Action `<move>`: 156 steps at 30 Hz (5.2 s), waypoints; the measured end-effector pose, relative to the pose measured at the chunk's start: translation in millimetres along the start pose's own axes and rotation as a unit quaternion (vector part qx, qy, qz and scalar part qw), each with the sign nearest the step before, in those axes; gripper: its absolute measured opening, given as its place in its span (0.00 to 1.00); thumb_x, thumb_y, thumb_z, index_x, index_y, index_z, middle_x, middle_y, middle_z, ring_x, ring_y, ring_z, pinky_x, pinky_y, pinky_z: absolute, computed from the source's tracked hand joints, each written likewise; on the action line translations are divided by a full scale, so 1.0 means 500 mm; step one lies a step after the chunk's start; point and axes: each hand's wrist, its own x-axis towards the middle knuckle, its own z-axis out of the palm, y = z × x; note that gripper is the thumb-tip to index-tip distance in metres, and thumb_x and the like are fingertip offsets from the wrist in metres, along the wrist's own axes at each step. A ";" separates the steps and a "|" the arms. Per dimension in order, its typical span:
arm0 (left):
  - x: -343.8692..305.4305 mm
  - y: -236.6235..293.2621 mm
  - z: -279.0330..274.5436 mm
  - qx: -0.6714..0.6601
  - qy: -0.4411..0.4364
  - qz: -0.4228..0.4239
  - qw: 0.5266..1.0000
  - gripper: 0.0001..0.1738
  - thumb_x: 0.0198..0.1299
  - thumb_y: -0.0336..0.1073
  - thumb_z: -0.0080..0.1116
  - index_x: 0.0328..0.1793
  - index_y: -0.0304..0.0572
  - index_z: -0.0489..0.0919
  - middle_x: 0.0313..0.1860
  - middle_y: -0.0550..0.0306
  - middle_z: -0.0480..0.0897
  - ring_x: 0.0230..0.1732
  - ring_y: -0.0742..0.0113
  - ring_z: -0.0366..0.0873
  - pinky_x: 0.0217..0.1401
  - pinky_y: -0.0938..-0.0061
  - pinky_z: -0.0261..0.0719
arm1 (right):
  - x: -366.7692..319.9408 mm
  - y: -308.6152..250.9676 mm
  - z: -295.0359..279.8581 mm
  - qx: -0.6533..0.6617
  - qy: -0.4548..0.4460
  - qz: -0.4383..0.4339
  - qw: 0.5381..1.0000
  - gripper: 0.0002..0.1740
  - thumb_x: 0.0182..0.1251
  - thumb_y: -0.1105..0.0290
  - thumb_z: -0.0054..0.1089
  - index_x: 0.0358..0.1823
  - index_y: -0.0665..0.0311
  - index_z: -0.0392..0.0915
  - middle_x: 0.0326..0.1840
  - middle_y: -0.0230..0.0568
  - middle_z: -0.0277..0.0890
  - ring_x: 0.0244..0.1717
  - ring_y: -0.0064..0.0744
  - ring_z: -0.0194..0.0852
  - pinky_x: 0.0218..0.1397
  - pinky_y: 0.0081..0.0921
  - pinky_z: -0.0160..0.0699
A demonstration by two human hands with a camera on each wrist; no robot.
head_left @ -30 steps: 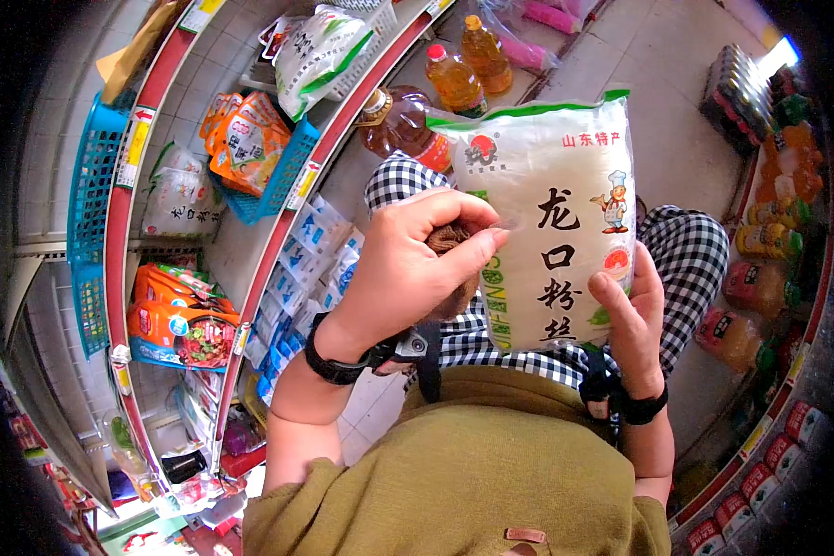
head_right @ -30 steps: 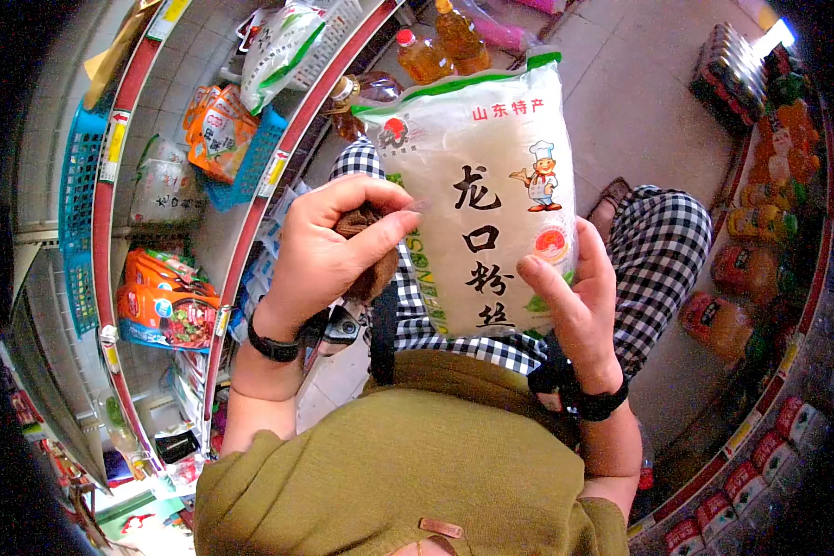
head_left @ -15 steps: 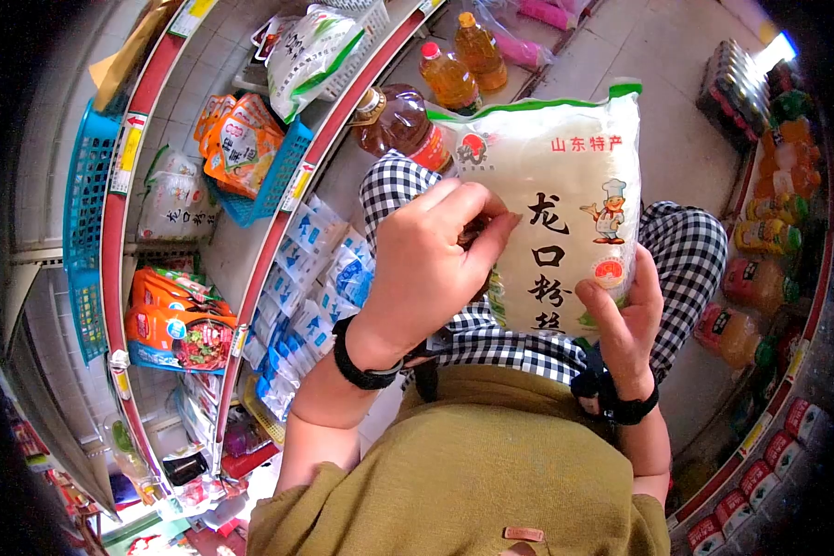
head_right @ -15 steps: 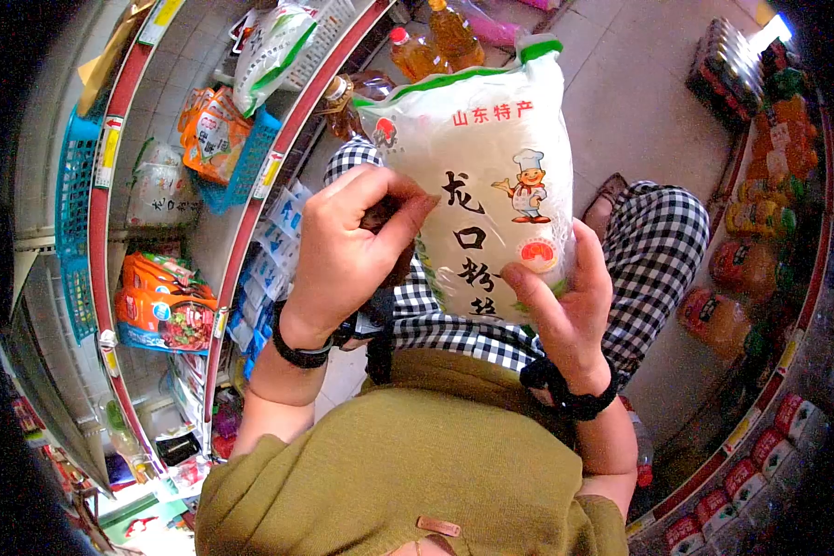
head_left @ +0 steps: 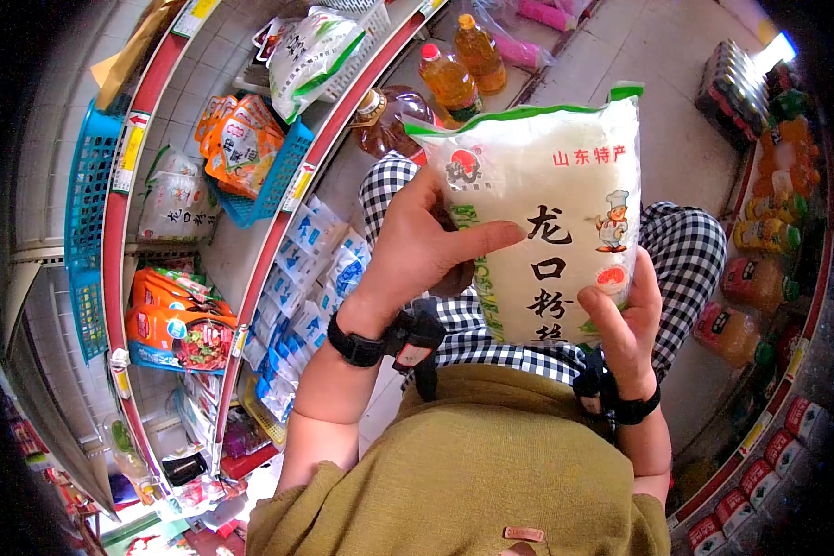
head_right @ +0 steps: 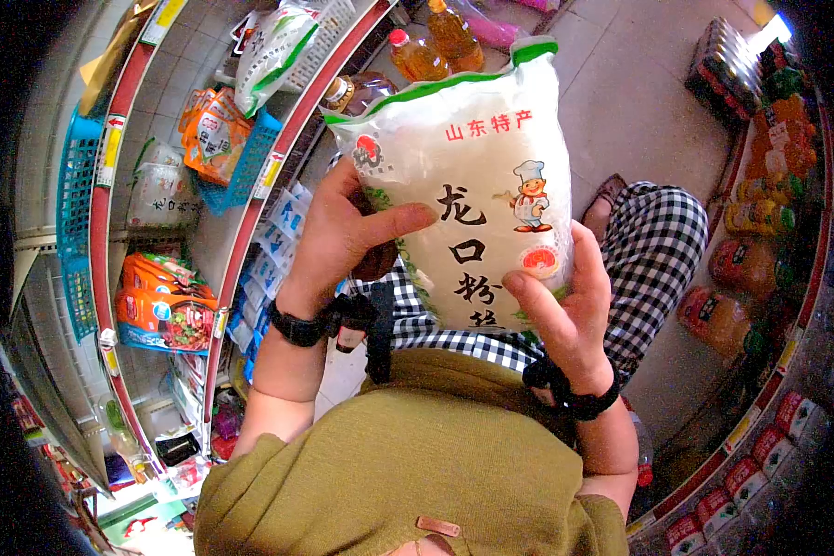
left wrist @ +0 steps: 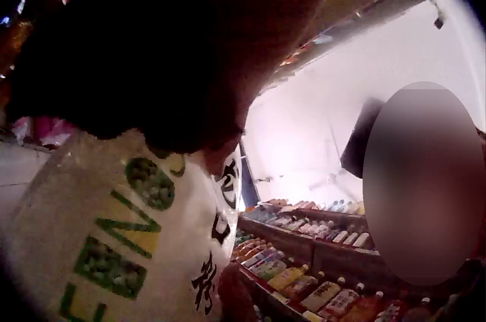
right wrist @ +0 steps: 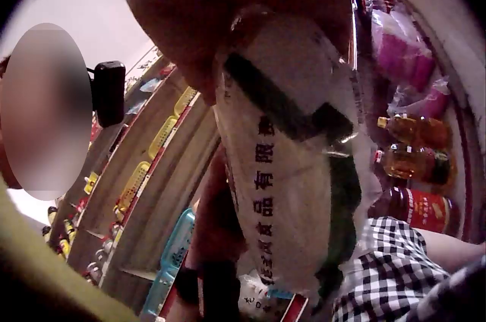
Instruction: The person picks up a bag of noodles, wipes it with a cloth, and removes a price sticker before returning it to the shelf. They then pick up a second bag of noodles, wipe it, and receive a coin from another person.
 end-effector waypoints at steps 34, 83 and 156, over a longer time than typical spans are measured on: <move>0.081 0.013 -0.002 0.041 0.061 0.292 0.954 0.33 0.58 0.39 0.64 0.67 0.39 0.64 0.65 0.52 0.67 0.65 0.63 0.65 0.67 0.68 0.66 | 0.063 0.036 -0.046 0.012 -0.040 0.082 0.996 0.28 0.60 0.70 0.67 0.58 0.70 0.65 0.52 0.41 0.76 0.50 0.26 0.76 0.53 0.25 0.77; 0.130 0.045 -0.004 0.459 0.039 0.370 0.807 0.19 0.44 0.23 0.61 0.46 0.40 0.80 0.43 0.50 0.76 0.45 0.49 0.75 0.48 0.63 0.75 | 0.033 -0.006 0.006 -0.241 -0.105 -0.030 0.964 0.28 0.59 0.66 0.67 0.58 0.69 0.69 0.43 0.52 0.80 0.42 0.42 0.83 0.44 0.31 0.80; -0.017 -0.115 0.042 -0.039 0.066 0.166 0.983 0.20 0.65 0.24 0.53 0.63 0.35 0.68 0.57 0.54 0.73 0.57 0.69 0.73 0.60 0.76 0.71 | 0.063 0.002 -0.033 0.164 0.036 0.070 0.983 0.16 0.69 0.66 0.53 0.53 0.66 0.71 0.46 0.36 0.77 0.44 0.24 0.75 0.49 0.21 0.75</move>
